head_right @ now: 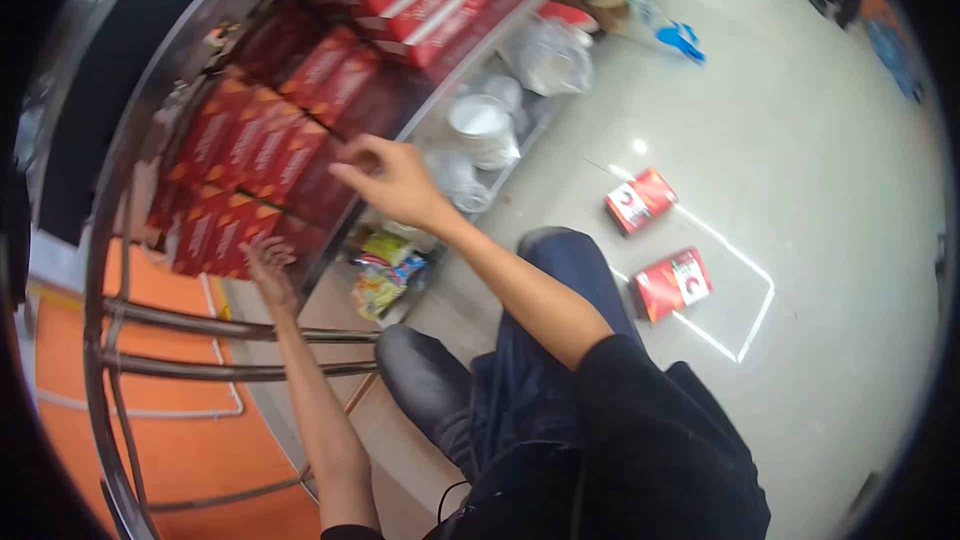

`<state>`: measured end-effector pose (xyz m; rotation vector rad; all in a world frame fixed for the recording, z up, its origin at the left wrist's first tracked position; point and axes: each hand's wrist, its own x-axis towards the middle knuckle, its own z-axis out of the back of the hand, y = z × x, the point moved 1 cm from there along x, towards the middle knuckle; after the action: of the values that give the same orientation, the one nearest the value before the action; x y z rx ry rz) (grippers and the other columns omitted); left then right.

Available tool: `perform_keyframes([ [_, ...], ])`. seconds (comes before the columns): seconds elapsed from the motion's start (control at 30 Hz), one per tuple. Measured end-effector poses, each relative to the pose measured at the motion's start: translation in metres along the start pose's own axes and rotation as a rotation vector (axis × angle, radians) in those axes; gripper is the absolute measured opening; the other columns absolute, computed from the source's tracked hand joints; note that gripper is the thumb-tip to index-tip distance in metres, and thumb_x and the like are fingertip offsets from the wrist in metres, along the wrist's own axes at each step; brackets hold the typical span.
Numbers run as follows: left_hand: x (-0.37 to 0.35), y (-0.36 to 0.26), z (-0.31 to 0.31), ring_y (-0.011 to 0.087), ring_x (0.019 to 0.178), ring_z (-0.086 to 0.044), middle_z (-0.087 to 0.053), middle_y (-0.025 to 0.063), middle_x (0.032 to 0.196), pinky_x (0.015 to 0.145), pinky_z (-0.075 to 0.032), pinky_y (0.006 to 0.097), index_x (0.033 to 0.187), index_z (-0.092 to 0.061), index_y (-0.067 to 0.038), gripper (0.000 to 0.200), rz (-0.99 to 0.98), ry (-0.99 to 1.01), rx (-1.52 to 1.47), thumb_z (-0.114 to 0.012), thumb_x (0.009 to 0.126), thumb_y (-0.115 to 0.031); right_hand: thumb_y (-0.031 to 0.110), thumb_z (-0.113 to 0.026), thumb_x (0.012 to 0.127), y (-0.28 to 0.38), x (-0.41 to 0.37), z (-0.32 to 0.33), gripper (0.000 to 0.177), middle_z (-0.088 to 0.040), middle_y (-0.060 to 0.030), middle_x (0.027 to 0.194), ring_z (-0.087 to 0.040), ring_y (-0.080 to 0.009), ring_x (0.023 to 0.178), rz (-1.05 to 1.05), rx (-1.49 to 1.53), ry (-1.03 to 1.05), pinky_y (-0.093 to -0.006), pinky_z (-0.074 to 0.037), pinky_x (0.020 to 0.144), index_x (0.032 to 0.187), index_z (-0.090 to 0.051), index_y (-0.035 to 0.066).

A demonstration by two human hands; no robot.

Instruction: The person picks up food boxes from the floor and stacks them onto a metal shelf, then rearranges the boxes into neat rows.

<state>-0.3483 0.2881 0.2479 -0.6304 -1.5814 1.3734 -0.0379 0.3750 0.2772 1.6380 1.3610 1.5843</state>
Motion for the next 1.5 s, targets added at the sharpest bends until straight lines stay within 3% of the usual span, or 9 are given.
perform_keyframes([
  [0.23, 0.002, -0.009, -0.014, 0.0109, 0.068, -0.055, -0.063, 0.0061, 0.075, 0.067, -0.041, 0.0249, 0.095, -0.063, 0.0, 0.062, 0.005, 0.024, 0.252, -0.034, 0.105, -0.053, 0.031, -0.08, 0.078, -0.107, -0.329, 0.354, 0.07, -0.053, -0.0224, 0.127, -0.054, -0.038, 0.114, -0.369, -1.255, -0.867, -0.0456, -0.043, 0.099, 0.13, -0.049, -0.003],
  [0.3, 0.003, -0.008, -0.016, 0.0102, 0.068, -0.054, -0.063, 0.0056, 0.075, 0.068, -0.039, 0.0246, 0.095, -0.064, 0.0, 0.061, 0.025, 0.037, 0.291, -0.034, 0.106, -0.052, 0.038, -0.084, 0.075, -0.091, -0.383, 0.382, 0.076, -0.057, -0.0184, 0.124, -0.058, -0.0324, 0.11, -0.906, -1.368, -1.235, -0.0421, -0.045, 0.094, 0.126, -0.051, -0.007],
  [0.5, 0.008, 0.002, -0.011, 0.0099, 0.065, -0.054, -0.065, 0.0055, 0.074, 0.065, -0.04, 0.0241, 0.093, -0.065, 0.0, 0.059, -0.05, 0.049, 0.465, -0.036, 0.106, -0.05, 0.049, -0.087, 0.07, -0.12, -0.414, 0.363, 0.085, -0.058, -0.0096, 0.122, -0.057, -0.0302, 0.109, -1.229, -0.069, -1.079, -0.0442, -0.049, 0.09, 0.133, -0.048, 0.009],
  [0.63, 0.0, 0.0, -0.022, 0.0136, 0.074, -0.066, -0.068, 0.006, 0.076, 0.064, -0.05, 0.0264, 0.094, -0.069, -0.002, 0.051, 0.007, -0.005, 0.39, -0.043, 0.104, -0.044, 0.048, -0.082, 0.076, -0.147, -0.45, 0.375, 0.075, -0.057, -0.0059, 0.13, -0.056, -0.0281, 0.115, -1.047, 0.12, -1.14, -0.0508, -0.049, 0.089, 0.136, -0.048, 0.02],
  [0.83, -0.006, -0.019, -0.035, 0.0082, 0.069, -0.061, -0.069, 0.0047, 0.078, 0.06, -0.046, 0.024, 0.089, -0.068, -0.001, 0.039, -0.001, 0.023, 0.319, -0.053, 0.102, -0.034, 0.035, -0.07, 0.092, -0.075, -0.369, 0.382, 0.058, -0.062, -0.0157, 0.123, -0.067, -0.0245, 0.102, -0.737, 0.014, -1.084, -0.0371, -0.06, 0.084, 0.131, -0.055, -0.005],
  [1.23, -0.013, -0.045, -0.021, 0.0208, 0.111, -0.059, -0.067, 0.0125, 0.124, 0.11, -0.03, 0.0381, 0.138, -0.053, 0.0, 0.103, 0.011, 0.598, 0.125, -0.016, 0.088, -0.083, 0.034, -0.084, 0.073, 0.057, -0.031, 0.022, 0.064, -0.074, -0.0146, 0.094, -0.071, -0.0208, 0.083, -0.353, -0.518, 0.677, -0.0358, -0.055, 0.08, 0.125, -0.064, 0.001],
  [1.27, -0.017, -0.043, -0.019, 0.0244, 0.124, -0.054, -0.06, 0.0131, 0.134, 0.119, -0.018, 0.0415, 0.143, -0.048, 0.001, 0.108, 0.006, 0.624, 0.123, -0.021, 0.085, -0.086, 0.036, -0.085, 0.071, 0.052, -0.021, 0.006, 0.063, -0.074, -0.0158, 0.09, -0.072, -0.0239, 0.083, -0.286, -0.551, 0.691, -0.0356, -0.055, 0.08, 0.12, -0.068, 0.001],
  [1.4, -0.017, -0.035, -0.014, 0.0178, 0.117, -0.059, -0.063, 0.0132, 0.125, 0.1, -0.046, 0.029, 0.137, -0.05, 0.005, 0.075, 0.205, 0.436, -0.094, -0.076, 0.083, -0.041, 0.037, -0.085, 0.069, 0.066, 0.016, -0.037, 0.059, -0.074, -0.0168, 0.092, -0.072, -0.0241, 0.081, -0.305, -0.59, 0.761, -0.0355, -0.055, 0.079, 0.113, -0.071, 0.001],
  [1.5, -0.012, -0.024, -0.006, 0.0147, 0.107, -0.063, -0.066, 0.0102, 0.118, 0.096, -0.047, 0.0273, 0.136, -0.05, 0.003, 0.071, 0.298, 0.362, -0.106, -0.076, 0.084, -0.037, 0.038, -0.085, 0.071, 0.057, 0.026, -0.048, 0.061, -0.074, -0.0164, 0.094, -0.072, -0.0241, 0.078, -0.276, -0.537, 0.735, -0.0363, -0.055, 0.078, 0.114, -0.07, -0.002],
])
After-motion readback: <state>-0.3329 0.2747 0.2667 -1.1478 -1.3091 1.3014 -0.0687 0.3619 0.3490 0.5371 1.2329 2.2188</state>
